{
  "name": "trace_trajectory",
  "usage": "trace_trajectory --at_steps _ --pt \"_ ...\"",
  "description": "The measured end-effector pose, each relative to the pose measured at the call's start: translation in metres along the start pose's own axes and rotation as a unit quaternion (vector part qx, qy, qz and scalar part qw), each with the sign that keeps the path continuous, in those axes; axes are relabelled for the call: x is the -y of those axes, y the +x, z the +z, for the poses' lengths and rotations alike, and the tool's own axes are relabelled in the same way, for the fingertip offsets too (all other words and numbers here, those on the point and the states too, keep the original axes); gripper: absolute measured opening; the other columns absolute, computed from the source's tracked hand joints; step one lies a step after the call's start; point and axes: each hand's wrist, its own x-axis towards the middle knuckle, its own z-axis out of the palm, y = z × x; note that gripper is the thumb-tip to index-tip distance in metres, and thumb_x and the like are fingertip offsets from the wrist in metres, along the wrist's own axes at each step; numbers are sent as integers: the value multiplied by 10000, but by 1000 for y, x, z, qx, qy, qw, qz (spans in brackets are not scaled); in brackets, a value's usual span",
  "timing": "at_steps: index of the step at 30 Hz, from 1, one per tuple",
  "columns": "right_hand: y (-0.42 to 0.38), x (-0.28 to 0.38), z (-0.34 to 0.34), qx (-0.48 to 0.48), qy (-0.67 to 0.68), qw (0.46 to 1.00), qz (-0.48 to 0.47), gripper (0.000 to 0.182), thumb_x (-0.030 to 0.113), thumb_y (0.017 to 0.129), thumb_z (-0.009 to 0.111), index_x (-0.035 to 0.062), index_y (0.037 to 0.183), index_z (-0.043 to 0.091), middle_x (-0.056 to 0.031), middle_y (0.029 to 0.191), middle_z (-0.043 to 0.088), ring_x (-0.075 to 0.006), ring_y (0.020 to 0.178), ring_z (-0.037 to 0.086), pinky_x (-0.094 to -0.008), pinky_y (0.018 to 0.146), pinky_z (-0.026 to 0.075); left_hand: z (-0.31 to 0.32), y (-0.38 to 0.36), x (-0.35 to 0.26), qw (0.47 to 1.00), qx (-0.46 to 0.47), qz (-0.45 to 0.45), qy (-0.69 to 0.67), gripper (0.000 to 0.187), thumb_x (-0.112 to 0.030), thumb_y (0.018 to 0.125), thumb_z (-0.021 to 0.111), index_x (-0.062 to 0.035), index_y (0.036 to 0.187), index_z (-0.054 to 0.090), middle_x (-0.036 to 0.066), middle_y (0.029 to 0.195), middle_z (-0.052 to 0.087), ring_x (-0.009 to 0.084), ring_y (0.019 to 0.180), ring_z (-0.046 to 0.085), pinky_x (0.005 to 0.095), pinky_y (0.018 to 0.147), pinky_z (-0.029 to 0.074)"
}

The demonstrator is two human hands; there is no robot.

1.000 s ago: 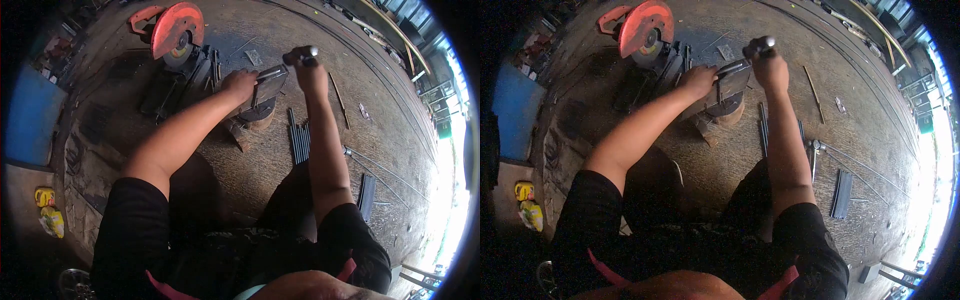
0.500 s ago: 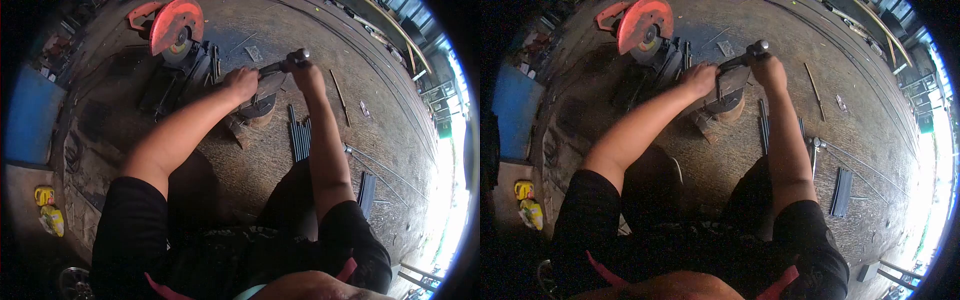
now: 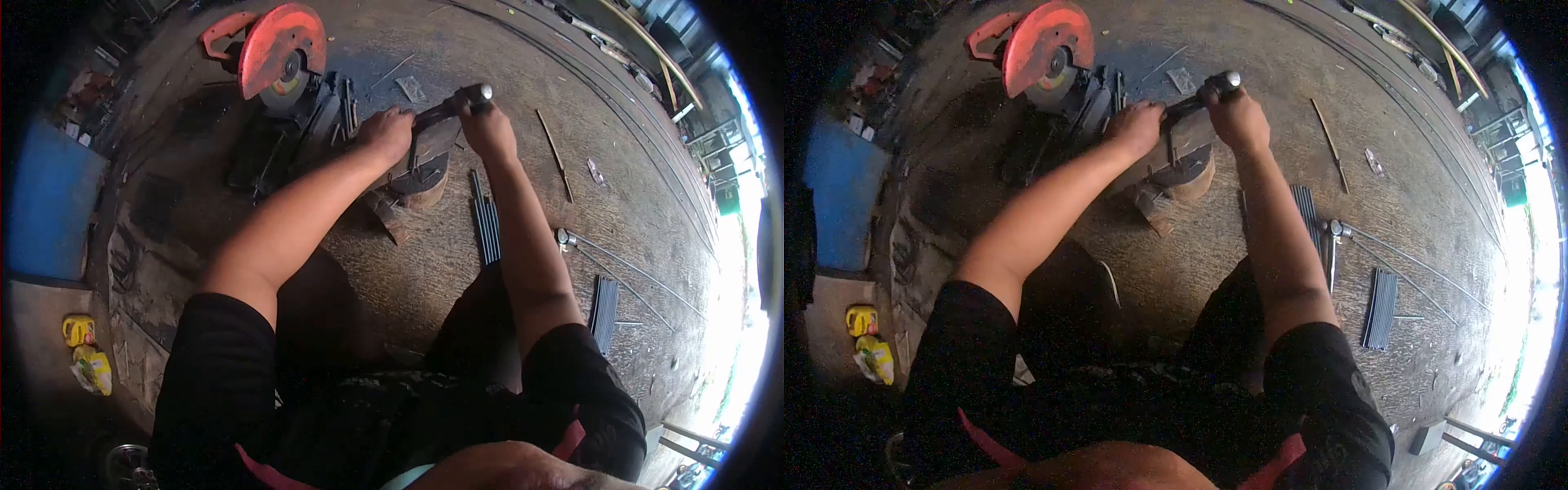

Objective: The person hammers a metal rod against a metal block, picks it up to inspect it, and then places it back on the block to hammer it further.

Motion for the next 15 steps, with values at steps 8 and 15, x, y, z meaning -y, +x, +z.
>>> trace_trajectory --at_steps 8,15 --pt "12 12 -39 -142 134 979 -57 435 438 848 650 35 1012 672 -231 913 681 -399 936 649 -452 788 515 -2 -3 8 1000 -17 20 -11 258 -214 931 513 -116 1150 609 180 1084 587 367 998 608 492 805 504" --pt "5 8 -8 -88 71 992 -55 431 451 875 593 96 1112 652 -222 1027 670 -394 1000 635 -442 853 494 -7 -3 1 1000 6 25 -7 315 -156 932 488 -130 1236 565 170 1094 589 372 1006 607 484 830 500"
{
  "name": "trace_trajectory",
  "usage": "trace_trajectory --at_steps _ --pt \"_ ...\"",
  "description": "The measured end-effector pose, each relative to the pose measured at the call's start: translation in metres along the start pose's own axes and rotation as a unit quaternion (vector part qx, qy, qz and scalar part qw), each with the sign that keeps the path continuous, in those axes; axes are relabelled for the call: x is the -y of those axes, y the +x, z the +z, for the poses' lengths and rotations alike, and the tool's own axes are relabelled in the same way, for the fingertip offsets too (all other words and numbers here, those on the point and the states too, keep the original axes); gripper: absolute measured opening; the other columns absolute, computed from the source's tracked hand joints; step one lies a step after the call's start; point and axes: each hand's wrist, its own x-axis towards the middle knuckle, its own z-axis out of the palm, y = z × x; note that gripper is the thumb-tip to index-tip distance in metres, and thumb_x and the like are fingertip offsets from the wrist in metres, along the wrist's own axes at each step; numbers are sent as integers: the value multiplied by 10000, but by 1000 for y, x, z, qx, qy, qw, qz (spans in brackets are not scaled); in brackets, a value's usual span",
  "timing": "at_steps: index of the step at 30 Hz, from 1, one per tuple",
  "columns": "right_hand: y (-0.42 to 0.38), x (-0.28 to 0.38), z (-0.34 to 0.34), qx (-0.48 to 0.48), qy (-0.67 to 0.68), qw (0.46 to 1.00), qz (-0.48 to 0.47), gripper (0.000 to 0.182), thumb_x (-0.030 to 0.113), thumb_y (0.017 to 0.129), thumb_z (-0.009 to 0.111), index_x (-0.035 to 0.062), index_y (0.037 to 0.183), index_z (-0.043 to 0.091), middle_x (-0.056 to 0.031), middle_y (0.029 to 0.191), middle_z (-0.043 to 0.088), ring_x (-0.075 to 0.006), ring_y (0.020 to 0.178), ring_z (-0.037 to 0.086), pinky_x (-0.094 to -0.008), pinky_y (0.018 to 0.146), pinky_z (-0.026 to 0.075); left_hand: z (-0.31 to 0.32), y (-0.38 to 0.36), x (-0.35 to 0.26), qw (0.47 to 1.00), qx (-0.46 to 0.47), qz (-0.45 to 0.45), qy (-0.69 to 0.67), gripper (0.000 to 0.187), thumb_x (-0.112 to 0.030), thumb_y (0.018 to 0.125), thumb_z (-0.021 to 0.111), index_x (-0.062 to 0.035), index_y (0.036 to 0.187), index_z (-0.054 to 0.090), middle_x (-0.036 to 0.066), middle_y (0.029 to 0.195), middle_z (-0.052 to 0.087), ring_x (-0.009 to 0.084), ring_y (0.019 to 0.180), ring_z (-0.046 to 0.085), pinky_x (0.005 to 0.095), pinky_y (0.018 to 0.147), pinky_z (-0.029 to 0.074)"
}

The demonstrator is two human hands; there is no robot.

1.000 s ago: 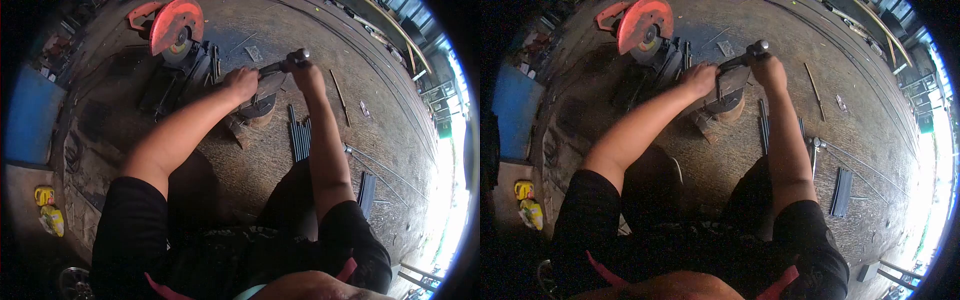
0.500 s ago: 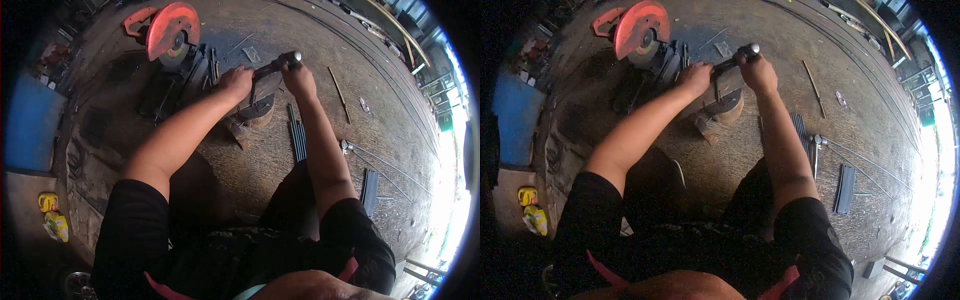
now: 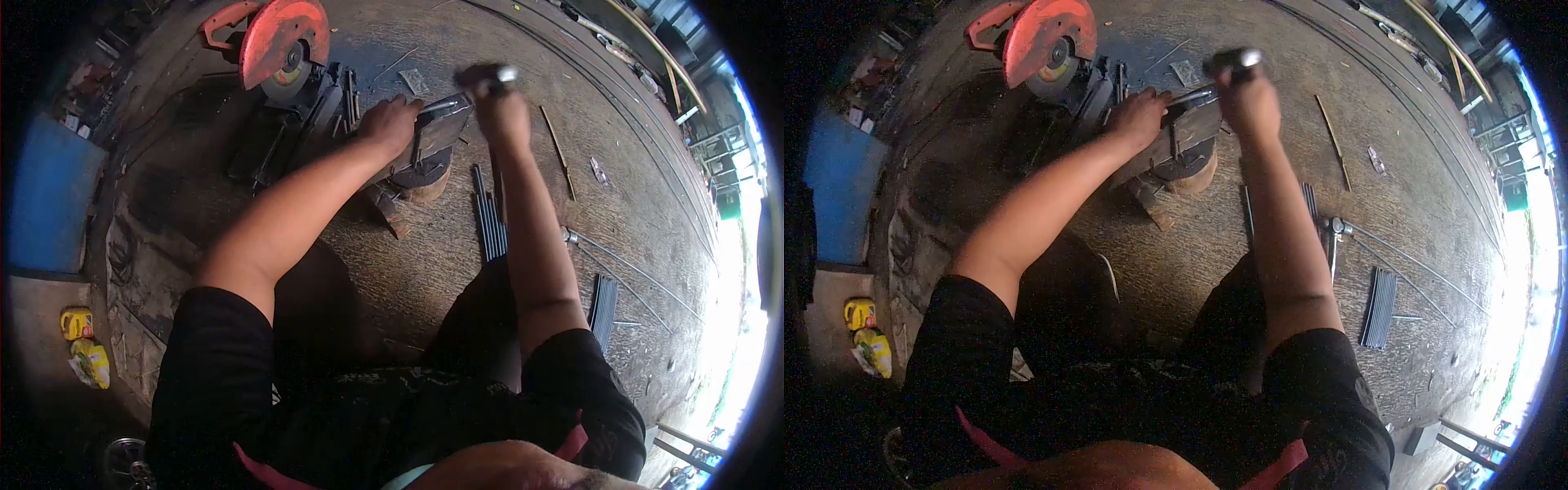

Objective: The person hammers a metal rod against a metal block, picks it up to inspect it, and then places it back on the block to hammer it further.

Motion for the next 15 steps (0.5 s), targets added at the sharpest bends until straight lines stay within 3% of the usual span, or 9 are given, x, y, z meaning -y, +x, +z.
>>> trace_trajectory --at_steps 1,5,8,9,11,13,15 --pt "-4 -2 7 90 -109 989 53 470 490 870 576 112 1140 645 -230 1078 656 -394 1048 617 -445 892 480 3 1 3 1000 -1 2 0 315 -156 932 488 -130 1236 565 170 1094 589 372 1006 607 484 830 500" --pt "-8 -7 1 135 -57 983 110 556 560 847 555 109 1163 635 -237 1130 635 -402 1110 580 -450 942 453 7 -1 12 998 -58 -9 -31 337 -107 927 434 -124 1239 561 178 1084 592 387 1023 597 483 846 493" --pt "4 -5 -11 44 -30 998 40 567 566 847 572 89 1146 645 -228 1088 655 -403 1071 605 -445 903 477 -9 -3 5 996 -74 3 -51 347 -124 933 425 -130 1256 552 191 1147 583 391 1069 582 474 876 485" --pt "5 2 -19 -18 13 999 29 520 527 845 617 85 1114 660 -217 1032 674 -397 1014 634 -432 858 499 -8 -6 3 999 -31 -4 -34 348 -135 941 413 -135 1261 549 197 1181 575 393 1091 572 472 891 480" --pt "10 18 -36 -61 168 984 -7 497 501 834 656 90 1113 652 -204 986 686 -394 961 653 -419 825 512 -9 -7 0 1000 12 -15 -22 348 -145 949 402 -140 1266 546 203 1215 566 395 1113 562 470 905 475" --pt "4 33 -50 -73 195 978 -24 496 494 835 658 93 1126 644 -199 969 690 -393 947 658 -419 815 516 -13 -5 -4 997 73 -29 -28 359 -159 967 384 -159 1292 536 210 1279 537 398 1139 546 464 936 462" --pt "3 28 -45 -91 222 970 -37 495 487 835 661 96 1139 636 -193 953 694 -393 934 662 -419 804 520 -1 0 2 999 34 -3 -14 357 -160 961 389 -156 1285 539 202 1254 550 393 1129 554 463 919 471"
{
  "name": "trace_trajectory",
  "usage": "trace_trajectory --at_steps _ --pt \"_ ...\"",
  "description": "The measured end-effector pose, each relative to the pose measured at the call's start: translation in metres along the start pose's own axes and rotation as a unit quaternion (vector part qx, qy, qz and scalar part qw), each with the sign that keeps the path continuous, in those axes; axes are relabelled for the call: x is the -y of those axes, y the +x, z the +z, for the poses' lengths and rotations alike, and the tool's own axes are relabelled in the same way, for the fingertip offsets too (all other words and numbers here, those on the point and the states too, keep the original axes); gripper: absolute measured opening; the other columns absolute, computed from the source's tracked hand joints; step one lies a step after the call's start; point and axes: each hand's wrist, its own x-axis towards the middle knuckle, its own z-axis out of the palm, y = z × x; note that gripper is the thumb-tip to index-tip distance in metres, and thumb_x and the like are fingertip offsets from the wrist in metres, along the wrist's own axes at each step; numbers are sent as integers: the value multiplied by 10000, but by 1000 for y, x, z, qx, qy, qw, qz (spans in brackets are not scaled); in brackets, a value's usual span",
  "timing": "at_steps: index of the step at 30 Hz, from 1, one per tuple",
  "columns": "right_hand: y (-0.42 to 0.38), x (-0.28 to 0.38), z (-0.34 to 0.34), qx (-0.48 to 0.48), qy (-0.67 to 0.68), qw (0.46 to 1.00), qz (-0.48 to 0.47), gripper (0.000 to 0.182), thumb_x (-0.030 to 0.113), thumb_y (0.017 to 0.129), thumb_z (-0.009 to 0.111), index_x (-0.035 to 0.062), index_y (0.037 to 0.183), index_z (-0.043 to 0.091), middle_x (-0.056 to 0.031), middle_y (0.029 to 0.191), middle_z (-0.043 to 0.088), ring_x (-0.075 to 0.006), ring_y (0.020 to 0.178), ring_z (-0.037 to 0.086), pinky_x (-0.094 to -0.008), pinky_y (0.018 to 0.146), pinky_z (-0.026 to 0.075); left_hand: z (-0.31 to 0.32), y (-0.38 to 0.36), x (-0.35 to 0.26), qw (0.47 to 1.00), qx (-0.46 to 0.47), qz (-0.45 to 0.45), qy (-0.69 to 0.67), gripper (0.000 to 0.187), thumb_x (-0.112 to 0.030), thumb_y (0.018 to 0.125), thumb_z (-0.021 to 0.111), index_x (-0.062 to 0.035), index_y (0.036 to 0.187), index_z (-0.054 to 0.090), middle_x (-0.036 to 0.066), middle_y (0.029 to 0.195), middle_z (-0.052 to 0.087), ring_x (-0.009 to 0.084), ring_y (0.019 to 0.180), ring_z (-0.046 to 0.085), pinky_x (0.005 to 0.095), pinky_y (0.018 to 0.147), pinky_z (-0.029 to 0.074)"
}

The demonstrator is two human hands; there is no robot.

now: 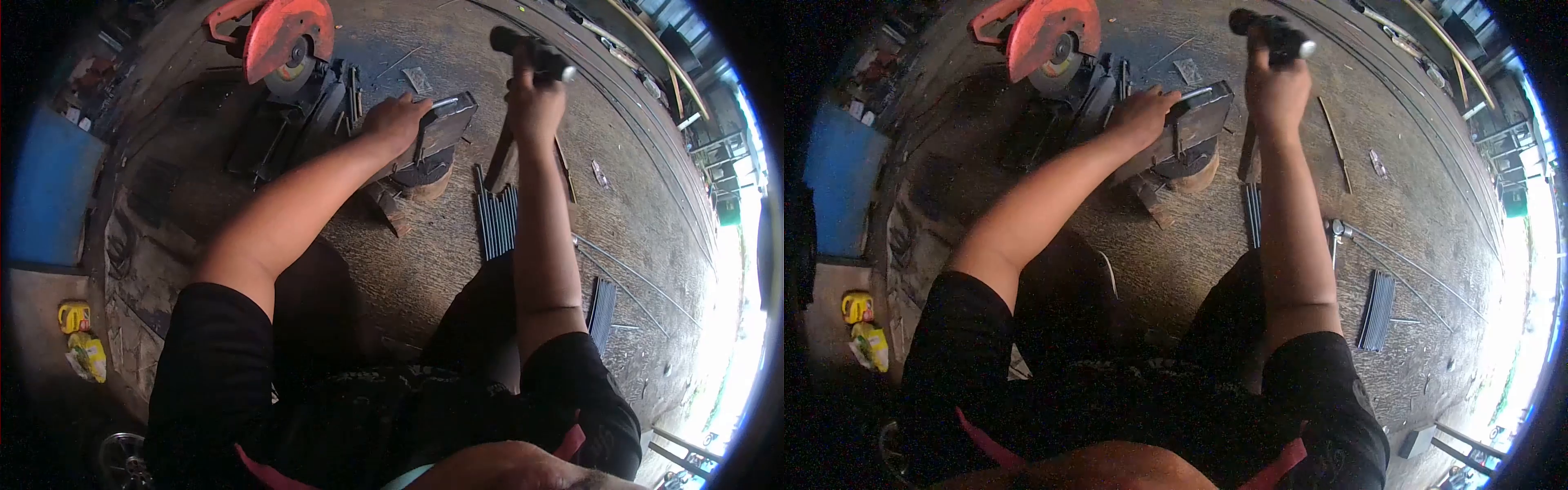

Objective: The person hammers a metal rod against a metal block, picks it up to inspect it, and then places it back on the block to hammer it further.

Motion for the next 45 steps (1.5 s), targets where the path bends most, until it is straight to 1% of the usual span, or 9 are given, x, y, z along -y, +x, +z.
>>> trace_trajectory --at_steps 4,8,12,15,18,22,36,40,45 --pt "-19 -55 26 157 -307 936 65 547 556 835 606 126 1172 627 -192 1048 679 -382 1034 628 -435 852 501 3 -5 -4 996 -78 29 -39 342 -128 927 431 -132 1239 571 182 1235 564 385 1103 568 463 870 491" --pt "-21 -34 13 189 -306 923 136 551 574 835 587 126 1153 637 -199 1105 661 -377 1080 606 -437 891 482 2 -5 4 997 -65 28 -23 330 -119 895 484 -117 1207 592 175 1231 574 383 1055 592 469 834 496" --pt "-4 -26 2 66 -268 960 53 493 522 846 606 88 1070 671 -217 990 676 -395 986 636 -442 823 508 10 5 8 996 -21 28 -82 268 -147 883 518 -93 1126 618 190 1075 637 384 976 624 488 806 496" --pt "14 -16 -7 -32 -135 988 -67 410 453 901 620 64 1023 665 -41 647 612 -116 547 588 -283 518 462 6 0 0 997 56 -5 -54 220 -160 879 516 -70 1042 635 199 963 661 388 932 639 495 788 499" --pt "-2 14 -6 -57 -9 997 -55 397 423 903 612 40 985 673 -80 661 632 -155 595 630 -324 553 484 -8 0 -9 997 71 -17 -20 204 -169 882 509 -51 978 644 209 943 662 397 913 641 495 784 501" --pt "-6 -47 14 150 -321 931 86 504 511 828 616 71 1069 664 -239 997 670 -419 1014 618 -471 853 498 5 8 0 998 -44 6 -50 210 -188 888 508 -47 962 646 220 955 657 404 912 640 499 779 501" --pt "-4 -8 -1 -1 -88 996 -29 339 338 895 634 21 1014 648 -178 829 683 -339 860 679 -385 726 505 1 8 -5 996 54 -48 -52 232 -160 903 464 -29 1008 624 228 971 658 410 933 638 514 789 496" --pt "-26 -62 30 159 -286 943 54 507 508 829 626 59 1057 679 -224 1001 675 -383 1013 631 -439 833 506 11 11 6 998 26 -50 -33 256 -165 894 456 -35 1025 634 226 990 662 406 947 642 509 808 501" --pt "-20 -39 16 223 -278 925 133 564 549 835 593 71 1129 648 -227 1071 659 -374 1069 611 -443 877 489 4 10 8 998 -9 -60 -31 250 -217 925 478 -14 993 608 236 971 652 425 935 628 527 783 491"
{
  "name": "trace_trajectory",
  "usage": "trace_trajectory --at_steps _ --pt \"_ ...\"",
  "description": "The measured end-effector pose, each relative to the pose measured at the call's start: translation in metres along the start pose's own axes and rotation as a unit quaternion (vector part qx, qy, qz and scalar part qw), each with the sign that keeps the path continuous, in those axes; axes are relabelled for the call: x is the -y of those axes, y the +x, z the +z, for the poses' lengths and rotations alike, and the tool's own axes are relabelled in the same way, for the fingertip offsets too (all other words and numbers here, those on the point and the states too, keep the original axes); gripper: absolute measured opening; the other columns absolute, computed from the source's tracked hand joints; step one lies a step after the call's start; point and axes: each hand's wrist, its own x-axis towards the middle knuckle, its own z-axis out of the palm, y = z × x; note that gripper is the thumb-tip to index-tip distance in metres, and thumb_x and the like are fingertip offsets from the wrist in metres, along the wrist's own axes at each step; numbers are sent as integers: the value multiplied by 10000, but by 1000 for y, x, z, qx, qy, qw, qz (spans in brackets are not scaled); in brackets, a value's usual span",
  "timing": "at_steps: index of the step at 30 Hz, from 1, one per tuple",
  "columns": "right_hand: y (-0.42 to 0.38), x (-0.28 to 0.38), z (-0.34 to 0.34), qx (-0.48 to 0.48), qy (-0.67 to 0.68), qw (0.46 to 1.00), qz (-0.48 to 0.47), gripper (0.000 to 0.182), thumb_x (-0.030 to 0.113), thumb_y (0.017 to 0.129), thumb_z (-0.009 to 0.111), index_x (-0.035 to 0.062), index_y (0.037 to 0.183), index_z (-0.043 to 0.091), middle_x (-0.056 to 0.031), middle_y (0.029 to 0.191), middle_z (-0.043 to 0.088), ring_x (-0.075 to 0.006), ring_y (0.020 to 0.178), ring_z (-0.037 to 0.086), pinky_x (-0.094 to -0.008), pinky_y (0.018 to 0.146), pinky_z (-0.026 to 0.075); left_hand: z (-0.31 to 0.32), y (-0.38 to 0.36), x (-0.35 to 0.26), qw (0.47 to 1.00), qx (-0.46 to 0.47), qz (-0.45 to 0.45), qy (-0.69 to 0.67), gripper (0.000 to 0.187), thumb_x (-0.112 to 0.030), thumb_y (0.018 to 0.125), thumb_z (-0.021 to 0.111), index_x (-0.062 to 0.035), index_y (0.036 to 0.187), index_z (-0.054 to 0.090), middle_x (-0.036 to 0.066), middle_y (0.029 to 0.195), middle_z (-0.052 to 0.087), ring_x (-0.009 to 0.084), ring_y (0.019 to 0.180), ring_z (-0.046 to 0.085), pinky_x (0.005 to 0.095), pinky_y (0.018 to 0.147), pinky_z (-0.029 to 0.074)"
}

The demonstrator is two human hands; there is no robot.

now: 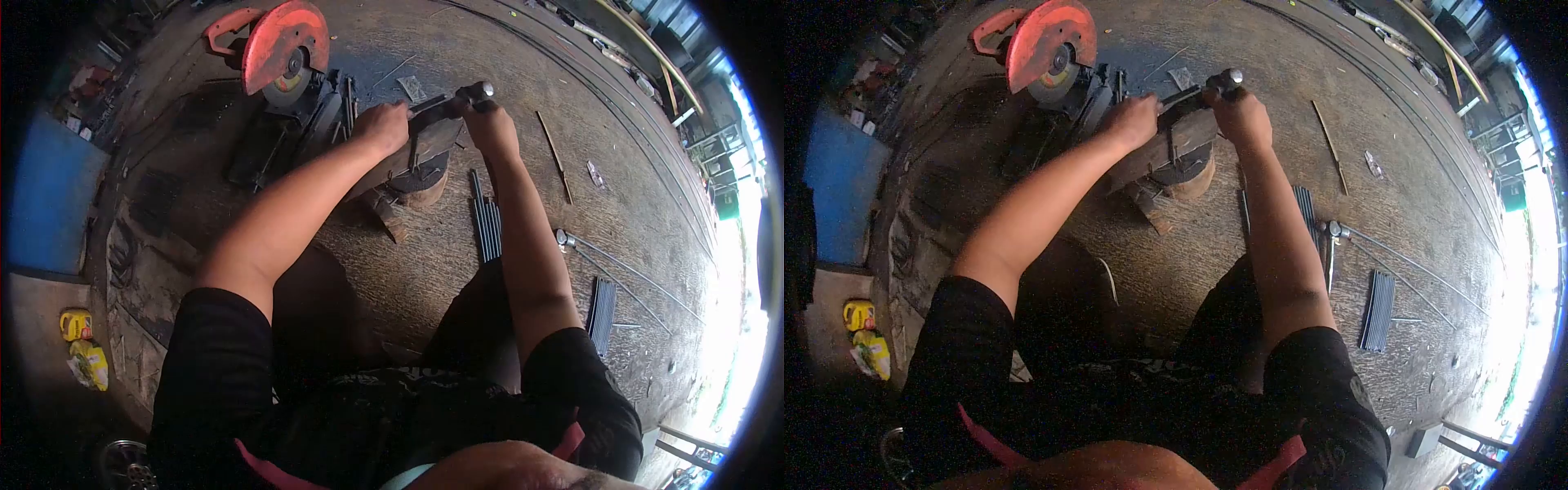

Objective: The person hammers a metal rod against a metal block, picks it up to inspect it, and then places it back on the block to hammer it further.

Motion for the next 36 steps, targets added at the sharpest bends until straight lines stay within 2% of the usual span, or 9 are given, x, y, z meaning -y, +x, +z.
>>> trace_trajectory --at_steps 5,7,11,13,15,25,32,35,36 --pt "10 7 -19 -176 146 971 -66 468 441 825 675 33 1054 672 -216 958 689 -368 979 656 -413 809 520 -5 -9 -7 998 14 62 15 254 -211 928 516 -34 1107 552 222 1005 643 404 964 619 506 795 496" --pt "8 17 -29 -272 169 936 -148 383 397 878 659 23 959 663 -55 609 602 -113 547 597 -293 506 460 1 -6 -6 997 -7 74 16 261 -199 919 521 -63 1140 553 207 998 651 385 944 634 494 784 509" --pt "5 17 -11 -238 210 934 -166 426 402 853 653 41 1079 648 -204 961 692 -371 971 657 -407 815 520 7 -3 -4 992 -43 113 40 282 -178 904 505 -110 1171 560 172 1013 655 356 948 646 468 775 527" --pt "10 3 11 -65 -30 997 15 503 525 856 577 113 1138 641 -216 1084 656 -381 1064 612 -438 893 486 7 -5 -3 993 -51 103 30 283 -178 902 494 -118 1170 563 162 1023 651 354 961 643 466 782 525" --pt "4 -8 13 -55 64 994 -66 566 573 840 561 104 1148 638 -226 1124 638 -382 1112 584 -446 919 470 -1 -3 -3 993 -65 92 24 286 -179 900 482 -127 1168 567 152 1034 647 351 974 640 465 790 524" --pt "2 25 -41 -297 196 919 -170 348 399 896 641 66 995 663 -94 672 639 -195 602 647 -345 543 485 -9 -12 -23 995 6 92 29 253 -126 912 451 -87 1129 575 177 1053 634 368 996 624 482 816 500" --pt "-5 -7 15 -73 75 993 -58 504 515 843 591 109 1133 660 -238 1097 645 -384 1075 602 -441 894 479 1 -13 -15 995 -22 93 8 284 -118 876 499 -88 1154 544 196 1069 633 399 1000 614 504 816 493" --pt "-3 -11 10 -23 40 998 49 528 526 840 598 94 1138 657 -241 1101 643 -390 1080 595 -435 886 481 -5 -12 -17 997 -7 78 11 257 -156 892 511 -72 1132 545 201 1052 637 404 1009 605 508 815 489" --pt "-5 -16 11 -54 45 998 7 598 577 863 562 25 1071 659 -187 825 683 -271 760 691 -391 674 527 -7 -16 -18 997 -6 79 11 257 -156 892 511 -72 1132 545 201 1052 637 404 1009 605 508 815 489"
